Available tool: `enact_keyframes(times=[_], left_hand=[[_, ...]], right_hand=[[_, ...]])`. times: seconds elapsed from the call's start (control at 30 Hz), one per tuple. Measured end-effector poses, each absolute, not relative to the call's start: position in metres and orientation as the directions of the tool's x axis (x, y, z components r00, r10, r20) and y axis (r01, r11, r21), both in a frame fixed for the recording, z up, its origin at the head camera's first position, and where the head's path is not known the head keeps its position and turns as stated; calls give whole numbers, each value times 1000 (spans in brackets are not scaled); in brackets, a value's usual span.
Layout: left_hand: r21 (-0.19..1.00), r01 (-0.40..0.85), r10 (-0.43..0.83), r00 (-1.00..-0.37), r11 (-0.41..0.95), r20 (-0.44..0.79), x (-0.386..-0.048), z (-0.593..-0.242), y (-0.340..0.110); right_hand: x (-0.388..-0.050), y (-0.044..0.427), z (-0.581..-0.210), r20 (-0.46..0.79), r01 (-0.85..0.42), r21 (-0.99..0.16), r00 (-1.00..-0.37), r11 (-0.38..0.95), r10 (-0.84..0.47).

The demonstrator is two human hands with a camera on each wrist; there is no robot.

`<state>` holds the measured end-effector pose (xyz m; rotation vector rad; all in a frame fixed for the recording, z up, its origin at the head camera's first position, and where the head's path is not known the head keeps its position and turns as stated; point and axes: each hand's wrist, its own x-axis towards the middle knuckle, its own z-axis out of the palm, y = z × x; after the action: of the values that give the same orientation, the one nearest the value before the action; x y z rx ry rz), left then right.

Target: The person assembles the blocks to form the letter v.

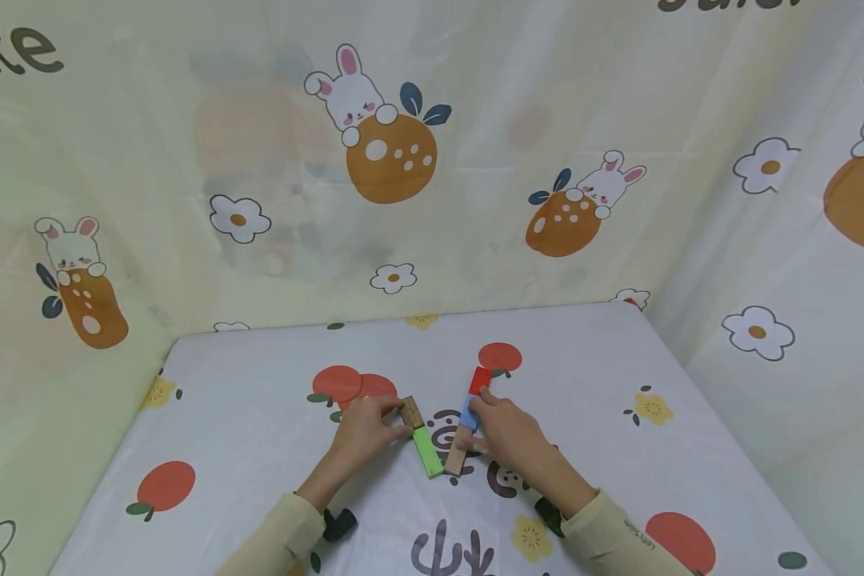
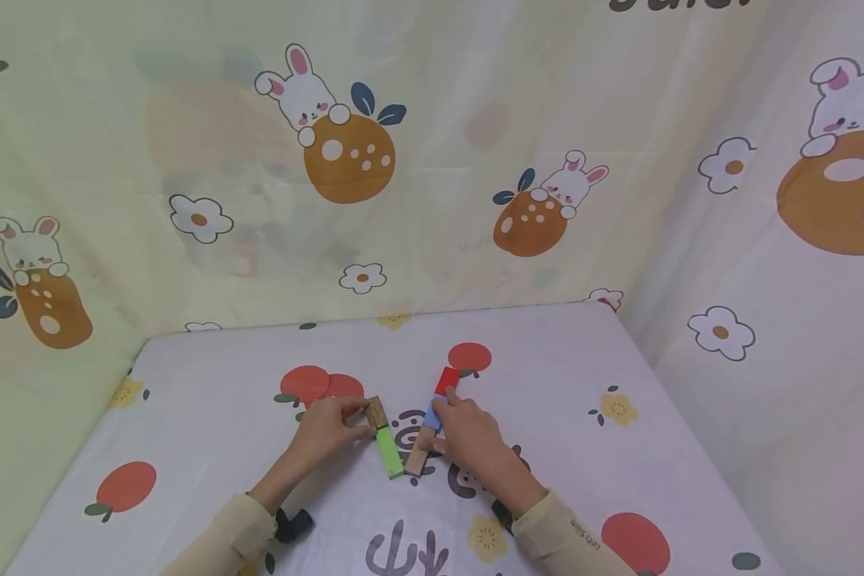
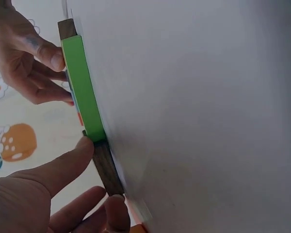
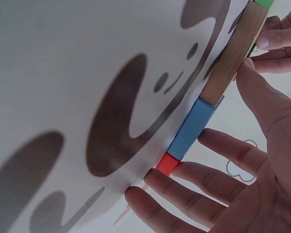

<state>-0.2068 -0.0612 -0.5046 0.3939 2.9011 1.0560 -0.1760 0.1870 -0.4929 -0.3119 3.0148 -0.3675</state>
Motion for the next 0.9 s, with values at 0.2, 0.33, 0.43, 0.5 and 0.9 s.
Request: enact_keyframes(times=[0.2,0.33,0.43,0.5,0.9], left_hand=[[641,247,254,-964,726,84,-206,-507,-62],[650,238,250,-965,721,76,-206,-508,-63],[658,222,241,-968,720,63,-206,-508,-63],[660,217,240,-969,719,58,-206,-507,-63],[654,179,223,-975,735,16,-203,-506,-61]], right_hand=[[-175,187,-494,-57,-197,-254,-974,947,-218],[-175,186,-493,-64,-194,-256,-974,947,-216],[-176,186,-493,-65,-194,-253,-974,948,-217],[-177,187,-493,-67,-194,-250,-974,949,-216],[-176,186,-494,-69,-183,-252,-976,950,-206]])
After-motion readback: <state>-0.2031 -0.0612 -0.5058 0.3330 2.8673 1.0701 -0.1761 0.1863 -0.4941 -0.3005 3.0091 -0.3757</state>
